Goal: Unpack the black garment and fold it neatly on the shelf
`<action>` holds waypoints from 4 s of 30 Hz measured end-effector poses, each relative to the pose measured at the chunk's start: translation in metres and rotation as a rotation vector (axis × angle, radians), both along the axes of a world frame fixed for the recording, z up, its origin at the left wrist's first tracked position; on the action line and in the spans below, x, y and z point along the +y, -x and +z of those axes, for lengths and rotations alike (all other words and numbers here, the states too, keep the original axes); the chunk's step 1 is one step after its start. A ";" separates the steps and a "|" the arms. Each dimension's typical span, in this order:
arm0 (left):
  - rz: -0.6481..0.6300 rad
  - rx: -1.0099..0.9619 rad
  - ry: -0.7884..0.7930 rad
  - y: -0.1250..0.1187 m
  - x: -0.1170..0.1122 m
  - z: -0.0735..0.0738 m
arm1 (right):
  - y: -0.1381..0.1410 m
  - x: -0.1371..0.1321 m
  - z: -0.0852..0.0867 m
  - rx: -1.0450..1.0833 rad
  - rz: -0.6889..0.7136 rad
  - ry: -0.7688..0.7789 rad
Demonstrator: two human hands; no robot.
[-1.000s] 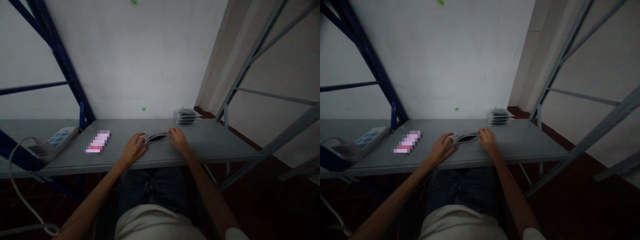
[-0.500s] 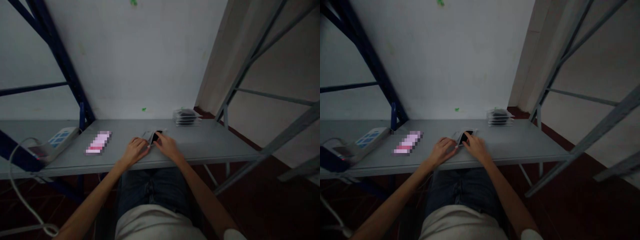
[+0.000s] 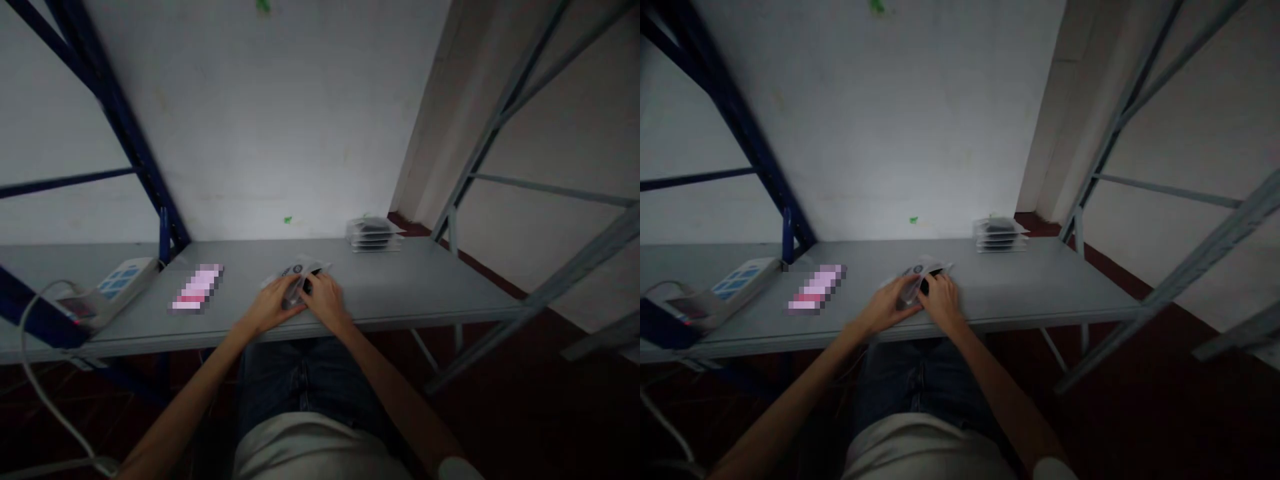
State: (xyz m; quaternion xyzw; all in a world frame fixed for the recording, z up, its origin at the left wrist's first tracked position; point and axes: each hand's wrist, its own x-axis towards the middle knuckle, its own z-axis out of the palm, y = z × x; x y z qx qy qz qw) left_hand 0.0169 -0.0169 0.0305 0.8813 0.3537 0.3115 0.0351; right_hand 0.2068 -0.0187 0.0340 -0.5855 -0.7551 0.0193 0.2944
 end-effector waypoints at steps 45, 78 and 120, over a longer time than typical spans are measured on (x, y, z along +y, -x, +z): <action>0.177 -0.247 -0.015 0.007 0.004 -0.012 | -0.057 -0.029 0.049 0.033 -0.026 -0.057; 0.267 -0.266 0.032 0.003 0.002 -0.010 | -0.128 0.010 0.052 -0.180 -0.024 -0.053; 0.130 0.149 0.017 -0.001 0.012 -0.009 | -0.085 0.021 0.021 0.159 -0.083 0.236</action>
